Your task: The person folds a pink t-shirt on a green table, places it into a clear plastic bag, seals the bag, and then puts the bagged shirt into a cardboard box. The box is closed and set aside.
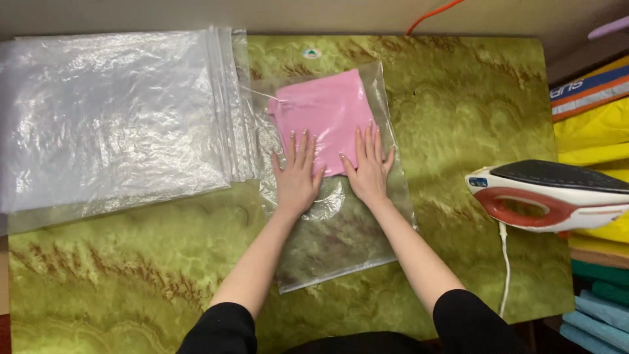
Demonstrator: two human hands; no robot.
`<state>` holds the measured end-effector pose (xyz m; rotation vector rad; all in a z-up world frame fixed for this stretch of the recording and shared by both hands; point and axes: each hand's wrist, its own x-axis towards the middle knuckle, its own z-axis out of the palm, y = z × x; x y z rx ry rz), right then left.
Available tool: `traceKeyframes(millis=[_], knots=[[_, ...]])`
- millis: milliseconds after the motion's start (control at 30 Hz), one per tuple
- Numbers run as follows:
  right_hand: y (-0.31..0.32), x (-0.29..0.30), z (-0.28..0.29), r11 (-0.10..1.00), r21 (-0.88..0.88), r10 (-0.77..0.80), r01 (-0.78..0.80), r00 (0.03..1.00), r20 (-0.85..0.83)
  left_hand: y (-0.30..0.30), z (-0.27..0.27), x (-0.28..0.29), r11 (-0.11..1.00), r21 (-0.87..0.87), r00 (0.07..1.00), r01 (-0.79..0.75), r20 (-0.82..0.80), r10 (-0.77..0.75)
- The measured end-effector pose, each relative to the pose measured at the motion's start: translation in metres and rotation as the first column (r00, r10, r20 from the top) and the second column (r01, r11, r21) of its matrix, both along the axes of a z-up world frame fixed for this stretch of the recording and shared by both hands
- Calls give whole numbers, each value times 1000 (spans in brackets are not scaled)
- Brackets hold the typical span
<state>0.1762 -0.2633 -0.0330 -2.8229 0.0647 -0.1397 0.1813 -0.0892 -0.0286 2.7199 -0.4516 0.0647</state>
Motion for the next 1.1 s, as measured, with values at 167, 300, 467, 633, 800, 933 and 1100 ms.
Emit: traceKeyframes(millis=[167, 300, 467, 633, 800, 933, 1100], knots=[[-65, -46, -10, 984, 73, -153, 161, 982, -108, 32, -7, -10, 999, 10, 999, -35, -8, 35], [-107, -114, -6, 937, 210, -274, 279, 960, -53, 35, 0, -51, 997, 67, 999, 48, 2, -48], [-158, -195, -61, 814, 300, -446, 497, 867, -225, 18, -16, -117, 974, 134, 983, 184, -49, -178], [-153, -231, -63, 666, 419, -449, 617, 780, -436, 13, -26, -152, 965, 140, 974, 222, -68, -214], [-135, -229, -45, 472, 687, -392, 553, 829, -399, 14, -21, -162, 969, 125, 977, 213, -35, -210], [-124, -227, -24, 409, 727, -416, 552, 822, -390, -5, -25, -156, 975, 81, 978, 209, -21, -207], [-124, -227, -30, 348, 785, -412, 513, 836, -363, -66, -9, -129, 919, 81, 900, 387, 181, -395]])
